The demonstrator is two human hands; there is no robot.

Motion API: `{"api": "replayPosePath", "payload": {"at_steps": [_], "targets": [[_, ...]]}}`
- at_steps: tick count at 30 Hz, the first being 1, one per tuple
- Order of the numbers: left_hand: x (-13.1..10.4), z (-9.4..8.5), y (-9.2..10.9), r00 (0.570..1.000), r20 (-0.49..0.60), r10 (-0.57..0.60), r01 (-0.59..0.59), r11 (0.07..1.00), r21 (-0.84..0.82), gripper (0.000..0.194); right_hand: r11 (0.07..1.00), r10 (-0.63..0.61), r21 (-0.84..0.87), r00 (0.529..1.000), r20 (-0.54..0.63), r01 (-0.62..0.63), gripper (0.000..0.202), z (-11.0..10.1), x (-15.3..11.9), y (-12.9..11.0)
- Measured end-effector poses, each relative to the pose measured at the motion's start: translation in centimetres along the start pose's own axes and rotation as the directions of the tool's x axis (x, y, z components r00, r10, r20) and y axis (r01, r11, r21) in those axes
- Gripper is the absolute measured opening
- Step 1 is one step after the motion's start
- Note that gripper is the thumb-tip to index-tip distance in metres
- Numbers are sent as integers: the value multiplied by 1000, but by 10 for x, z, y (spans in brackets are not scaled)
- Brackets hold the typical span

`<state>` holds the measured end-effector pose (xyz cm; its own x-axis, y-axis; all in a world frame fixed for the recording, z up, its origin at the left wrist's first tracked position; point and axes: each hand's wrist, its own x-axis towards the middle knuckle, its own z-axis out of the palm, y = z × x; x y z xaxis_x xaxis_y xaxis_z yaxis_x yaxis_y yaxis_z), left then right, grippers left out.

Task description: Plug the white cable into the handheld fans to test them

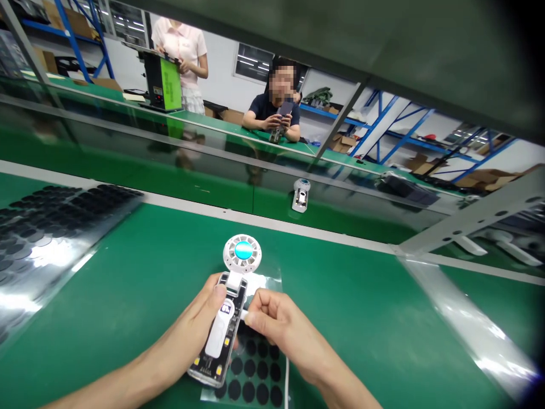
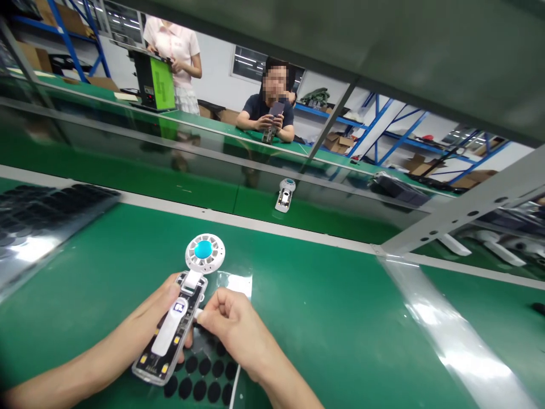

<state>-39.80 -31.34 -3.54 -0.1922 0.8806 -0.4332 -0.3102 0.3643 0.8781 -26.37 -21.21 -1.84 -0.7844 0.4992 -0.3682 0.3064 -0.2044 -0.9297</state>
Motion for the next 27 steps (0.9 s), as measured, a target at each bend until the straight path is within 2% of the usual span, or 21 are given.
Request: {"api": "replayPosePath", "payload": {"at_steps": [4,9,11,13,15,17,20,22,27], "targets": [[-2,0,3,999,45,8,-7,1000,-7,64,1000,-10,18,1000,-3,10,34,-1,1,2],[-1,-2,13,992,124,26,-22,999,-31,74,1000,-16,7,1000,-6,16,34,-7,0,0],[2,-5,18,995,93,34,-26,996,-91,64,999,-26,-31,996,-90,23,33,-16,-2,-1],[5,-8,22,999,12,51,-49,991,-122,51,995,-61,-94,977,-204,42,29,-27,-5,1],[8,-9,22,998,-42,37,-42,991,-123,42,977,-116,-205,955,-272,60,22,-33,-6,5],[9,-8,19,1000,-21,-3,0,992,-124,39,910,-196,-408,941,-277,70,14,-33,-4,11],[10,-4,10,1000,6,-24,24,990,-139,37,708,-323,-700,925,-203,94,16,-21,2,16],[10,-4,7,999,-40,-20,14,990,-137,34,617,-361,-775,924,-129,133,18,-11,7,16],[14,-10,9,989,-149,-20,-2,988,-152,32,537,-334,-831,941,-50,147,17,5,20,10]]}}
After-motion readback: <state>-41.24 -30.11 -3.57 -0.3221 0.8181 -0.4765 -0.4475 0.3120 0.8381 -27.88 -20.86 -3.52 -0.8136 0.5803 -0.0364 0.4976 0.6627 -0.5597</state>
